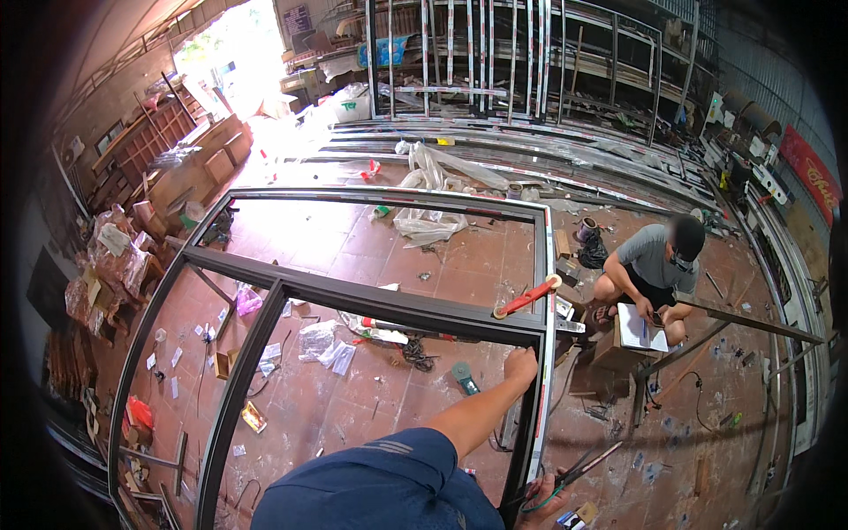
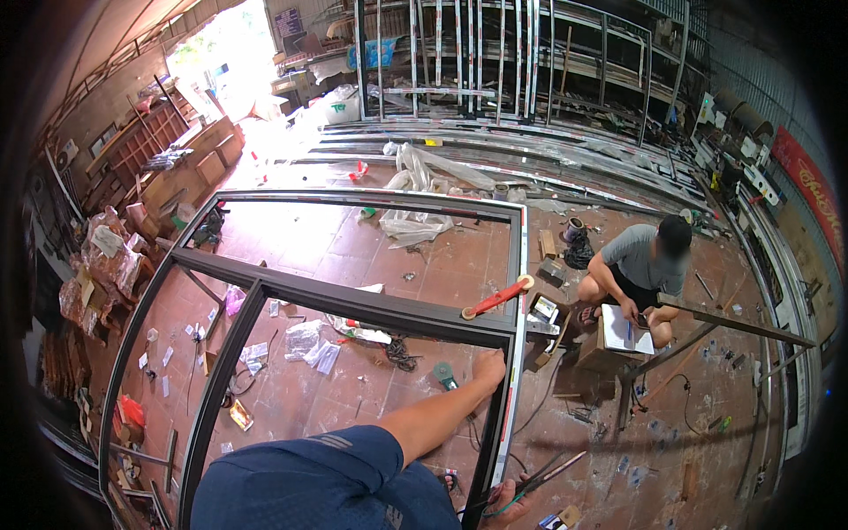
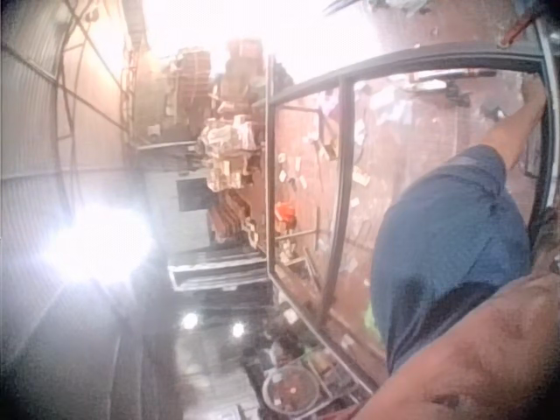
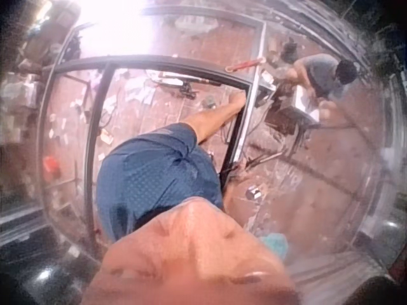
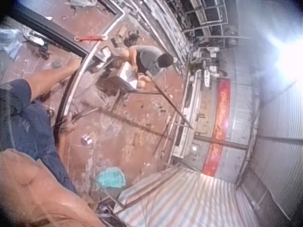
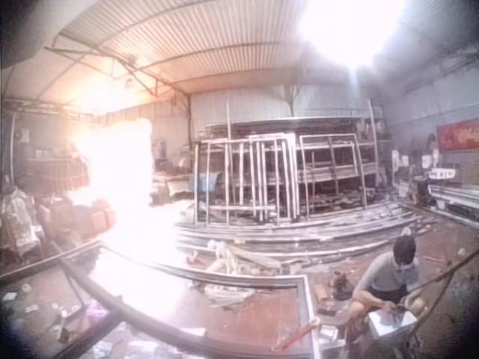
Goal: The person assembles a metal window frame by applying a sealant strip to the edges and corners. They use a small tool to press the strip into place and a sponge to wipe the surface. The person moves the frame to different positions to access different sides.
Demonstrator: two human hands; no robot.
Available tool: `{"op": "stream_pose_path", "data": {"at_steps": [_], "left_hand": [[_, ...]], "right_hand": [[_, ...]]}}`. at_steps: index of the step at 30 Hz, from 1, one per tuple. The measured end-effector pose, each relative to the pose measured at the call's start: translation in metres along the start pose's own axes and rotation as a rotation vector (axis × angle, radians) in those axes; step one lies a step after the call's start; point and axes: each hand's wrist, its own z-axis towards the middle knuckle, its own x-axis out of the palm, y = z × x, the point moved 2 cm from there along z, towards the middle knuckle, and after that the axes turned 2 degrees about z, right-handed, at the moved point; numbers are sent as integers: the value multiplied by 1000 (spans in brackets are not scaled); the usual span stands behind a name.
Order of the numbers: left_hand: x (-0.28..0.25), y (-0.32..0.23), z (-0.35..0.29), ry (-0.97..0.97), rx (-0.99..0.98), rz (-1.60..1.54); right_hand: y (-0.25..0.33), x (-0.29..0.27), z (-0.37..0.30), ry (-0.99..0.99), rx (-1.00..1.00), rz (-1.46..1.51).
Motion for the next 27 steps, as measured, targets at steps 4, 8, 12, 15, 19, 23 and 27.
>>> {"op": "stream_pose_path", "data": {"at_steps": [4, 8, 12, 15, 19, 23, 27], "left_hand": [[-5, -5, -6, 30, -42, -35], [-11, -11, 4, 47, -82, -12], [-12, -11, 9, 44, -54, 90], [-20, -9, 5, 22, 2, 120], [-27, -25, -2, 54, -86, 122], [-33, -36, -7, -31, -149, 96], [-32, -35, -12, -43, -141, 78]], "right_hand": [[0, -4, -1, -4, -9, -5], [-3, -7, -1, 0, -3, -5], [6, 3, -8, 18, -35, -33], [12, 12, -9, 32, -36, -22], [9, 7, -8, 7, -21, 47], [6, 2, -9, 32, -11, 51], [7, 4, -7, 27, -9, 45]]}}
